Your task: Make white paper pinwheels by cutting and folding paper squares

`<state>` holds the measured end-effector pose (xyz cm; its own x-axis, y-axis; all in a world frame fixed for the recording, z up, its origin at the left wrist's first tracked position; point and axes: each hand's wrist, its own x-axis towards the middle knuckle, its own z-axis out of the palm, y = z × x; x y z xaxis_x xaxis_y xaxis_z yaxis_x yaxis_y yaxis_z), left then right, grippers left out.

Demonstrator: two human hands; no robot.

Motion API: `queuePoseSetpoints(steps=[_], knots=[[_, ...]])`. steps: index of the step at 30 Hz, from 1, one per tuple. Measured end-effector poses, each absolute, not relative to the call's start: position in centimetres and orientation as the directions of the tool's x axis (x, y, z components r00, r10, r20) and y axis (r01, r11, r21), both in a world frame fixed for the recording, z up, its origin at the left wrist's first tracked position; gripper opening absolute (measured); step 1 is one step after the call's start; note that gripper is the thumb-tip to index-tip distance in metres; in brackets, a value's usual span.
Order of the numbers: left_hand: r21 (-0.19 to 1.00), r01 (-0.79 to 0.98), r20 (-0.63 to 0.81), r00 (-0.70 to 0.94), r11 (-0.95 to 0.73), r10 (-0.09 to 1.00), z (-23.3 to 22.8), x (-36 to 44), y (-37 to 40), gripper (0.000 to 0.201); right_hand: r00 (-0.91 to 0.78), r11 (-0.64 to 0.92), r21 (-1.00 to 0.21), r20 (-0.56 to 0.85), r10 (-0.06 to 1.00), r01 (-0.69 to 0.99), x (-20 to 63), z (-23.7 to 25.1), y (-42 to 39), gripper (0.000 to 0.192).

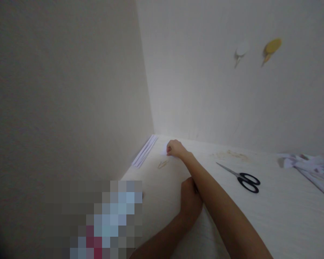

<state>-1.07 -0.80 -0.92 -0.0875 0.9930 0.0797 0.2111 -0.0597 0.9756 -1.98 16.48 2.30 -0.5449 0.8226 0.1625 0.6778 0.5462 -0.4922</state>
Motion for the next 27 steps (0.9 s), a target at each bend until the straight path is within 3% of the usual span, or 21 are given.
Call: queuePoseSetpoints(steps=[3,7,9,12,13,15,20,27], knots=[[0.985,0.168,0.069,-0.126,-0.047,0.990,-0.8,-1.0,-0.9,0.011,-0.511,0.496,-0.612,0.169,0.843,0.616,-1.9,2.2,16.4,0.011],[0.992,0.127,0.035,-0.333,0.007,0.942,1.9,-2.1,0.4,0.012,-0.370,0.361,-0.808,0.192,0.909,0.466,-0.4,2.1,16.6,0.007],[0.967,0.234,0.185,-0.366,-0.102,0.912,4.1,-3.6,2.3,0.012,-0.202,0.268,-0.889,0.204,0.958,0.370,1.2,1.8,16.8,0.010],[0.806,0.527,0.398,-0.147,-0.268,0.906,7.1,-6.8,6.4,0.008,-0.028,0.115,-0.974,0.112,0.993,0.193,3.8,0.9,16.9,0.015],[0.739,0.609,0.393,-0.045,-0.287,0.918,7.7,-7.9,7.9,0.009,-0.009,0.067,-0.989,0.066,0.998,0.133,4.5,0.6,16.8,0.013],[0.661,0.724,0.231,0.053,-0.197,0.971,8.0,-9.8,10.9,0.014,-0.005,-0.021,-1.000,-0.021,1.000,0.022,5.4,0.0,16.6,0.008],[0.634,0.756,0.087,0.138,-0.161,0.987,5.3,-12.0,15.5,0.015,-0.090,-0.190,-0.968,-0.177,0.980,-0.167,5.7,0.0,16.0,0.009],[0.652,0.734,-0.011,0.260,-0.191,0.965,2.5,-12.2,16.9,0.015,-0.240,-0.354,-0.895,-0.293,0.925,-0.271,4.2,1.1,15.3,0.004]])
